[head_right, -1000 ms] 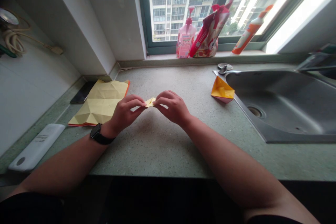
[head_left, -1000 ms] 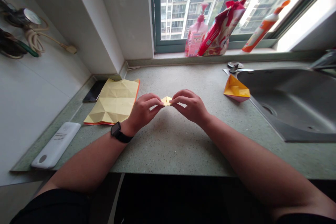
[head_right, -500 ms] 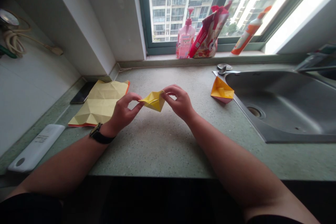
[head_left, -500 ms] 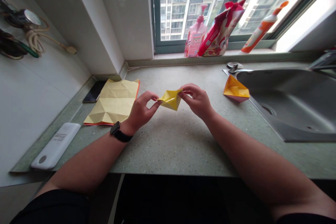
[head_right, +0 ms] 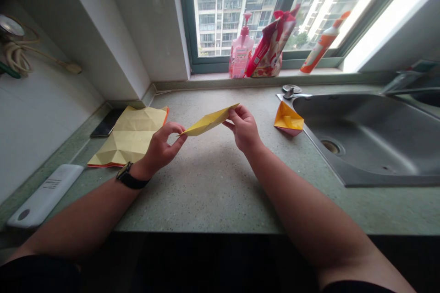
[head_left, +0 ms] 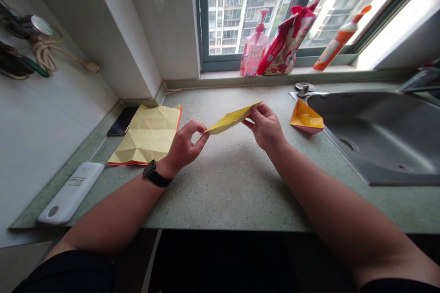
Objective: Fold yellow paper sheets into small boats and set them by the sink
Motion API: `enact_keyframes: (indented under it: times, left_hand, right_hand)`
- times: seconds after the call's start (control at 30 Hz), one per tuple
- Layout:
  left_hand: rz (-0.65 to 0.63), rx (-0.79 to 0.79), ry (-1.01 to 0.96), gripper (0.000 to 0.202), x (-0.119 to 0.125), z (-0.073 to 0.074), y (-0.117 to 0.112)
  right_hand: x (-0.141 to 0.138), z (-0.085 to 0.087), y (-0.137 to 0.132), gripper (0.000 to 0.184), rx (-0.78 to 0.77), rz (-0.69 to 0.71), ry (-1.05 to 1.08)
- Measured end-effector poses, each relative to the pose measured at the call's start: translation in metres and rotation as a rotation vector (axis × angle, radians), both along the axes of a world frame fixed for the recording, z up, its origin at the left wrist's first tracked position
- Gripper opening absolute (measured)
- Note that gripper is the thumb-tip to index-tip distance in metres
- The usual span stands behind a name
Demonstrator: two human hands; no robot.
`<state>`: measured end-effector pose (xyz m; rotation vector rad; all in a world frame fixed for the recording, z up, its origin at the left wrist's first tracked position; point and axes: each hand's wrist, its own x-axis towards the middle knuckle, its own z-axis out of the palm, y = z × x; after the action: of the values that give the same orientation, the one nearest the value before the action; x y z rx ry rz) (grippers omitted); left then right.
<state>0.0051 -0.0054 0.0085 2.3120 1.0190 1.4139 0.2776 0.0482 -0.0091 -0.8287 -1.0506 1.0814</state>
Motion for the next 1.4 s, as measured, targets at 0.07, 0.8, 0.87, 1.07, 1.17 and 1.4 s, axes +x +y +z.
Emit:
enact_keyframes:
  times: [0.07, 0.8, 0.87, 1.07, 1.17, 1.4]
  left_hand:
    - [-0.002, -0.006, 0.008, 0.007, 0.0, 0.0, 0.0]
    - [0.075, 0.119, 0.254, 0.088, -0.003, -0.003, -0.004]
    - [0.086, 0.091, 0.265, 0.085, -0.002, -0.005, -0.005]
    - [0.086, 0.081, 0.252, 0.051, 0.001, -0.003, -0.009]
    - [0.088, 0.107, 0.223, 0.039, 0.001, -0.001, -0.01]
    - [0.109, 0.094, 0.15, 0.024, 0.0, 0.002, -0.008]
  right_hand:
    - [0.001, 0.0, 0.0, 0.043, -0.019, 0.012, 0.031]
    - [-0.028, 0.004, -0.031, 0.037, 0.203, 0.016, -0.35]
    - [-0.032, 0.006, -0.036, 0.035, 0.22, 0.051, -0.366]
    - [-0.032, 0.012, -0.04, 0.037, 0.233, 0.135, -0.329]
    - [-0.03, 0.014, -0.041, 0.039, 0.213, 0.176, -0.333]
    - [-0.028, 0.01, -0.038, 0.04, 0.162, 0.238, -0.336]
